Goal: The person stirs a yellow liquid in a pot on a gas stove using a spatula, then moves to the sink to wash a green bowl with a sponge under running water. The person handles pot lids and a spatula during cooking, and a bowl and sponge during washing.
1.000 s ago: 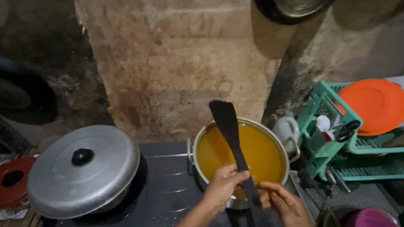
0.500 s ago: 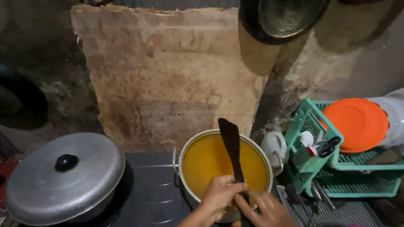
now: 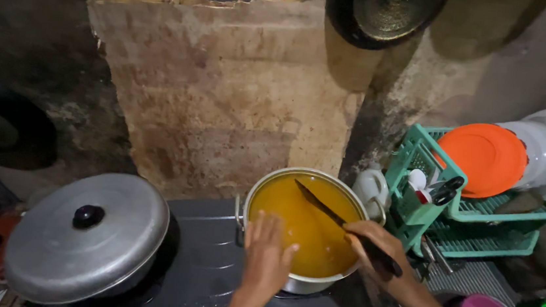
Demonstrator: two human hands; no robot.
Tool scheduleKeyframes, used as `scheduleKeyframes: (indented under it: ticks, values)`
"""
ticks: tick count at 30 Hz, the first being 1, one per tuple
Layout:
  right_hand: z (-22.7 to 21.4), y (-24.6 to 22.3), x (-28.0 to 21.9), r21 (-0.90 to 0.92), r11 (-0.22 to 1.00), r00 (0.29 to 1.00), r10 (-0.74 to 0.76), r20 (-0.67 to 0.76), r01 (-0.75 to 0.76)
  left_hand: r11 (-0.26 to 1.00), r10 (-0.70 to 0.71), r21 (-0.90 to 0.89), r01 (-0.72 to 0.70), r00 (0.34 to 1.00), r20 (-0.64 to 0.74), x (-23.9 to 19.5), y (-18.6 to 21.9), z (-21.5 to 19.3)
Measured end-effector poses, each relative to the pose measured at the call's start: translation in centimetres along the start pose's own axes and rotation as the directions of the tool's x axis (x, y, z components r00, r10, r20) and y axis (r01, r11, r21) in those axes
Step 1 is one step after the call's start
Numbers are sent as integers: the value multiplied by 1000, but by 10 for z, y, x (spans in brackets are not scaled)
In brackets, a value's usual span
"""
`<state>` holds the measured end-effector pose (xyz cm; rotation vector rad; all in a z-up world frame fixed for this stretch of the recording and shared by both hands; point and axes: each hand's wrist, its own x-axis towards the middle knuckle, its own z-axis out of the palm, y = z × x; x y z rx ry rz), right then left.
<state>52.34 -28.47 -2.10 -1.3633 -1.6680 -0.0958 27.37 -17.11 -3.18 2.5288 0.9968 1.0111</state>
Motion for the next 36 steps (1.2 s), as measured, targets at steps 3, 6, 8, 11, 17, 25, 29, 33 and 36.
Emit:
scheduleKeyframes:
  ticks: [3, 6, 8, 11, 17, 25, 29, 33, 36]
  values:
    - [10, 9, 10, 46, 990, 991, 135, -3, -134, 997, -42, 72, 42, 999, -5, 3, -18, -13]
    - [22, 22, 14, 34, 962, 963, 270, 2, -270, 994, -87, 73, 86, 996, 6, 2, -37, -23]
    - [29, 28, 12, -7, 947, 947, 321, 6, -321, 992, -106, 66, 105, 994, 18, 1, -49, -28]
    - [32, 31, 8, -50, 912, 913, 408, 5, -407, 990, -130, 55, 128, 991, 42, 0, -62, -32]
    - [19, 5, 7, -118, 782, 775, 623, 105, -612, 993, -112, 43, 110, 992, 50, -4, -80, -37]
    - [10, -43, -13, -190, 708, 715, 698, 43, -680, 992, -128, 41, 123, 981, 145, -5, -99, -45]
    - [22, -59, -24, -70, 713, 711, 702, 54, -698, 998, -62, 9, 61, 991, 119, -4, -100, -46]
    - [40, -72, -34, -35, 592, 588, 804, 93, -805, 999, -34, -6, 35, 991, 131, -4, -96, -47]
    - [59, -79, -37, 145, 700, 714, 691, 111, -700, 1000, -17, -13, 19, 993, 118, -11, -89, -46]
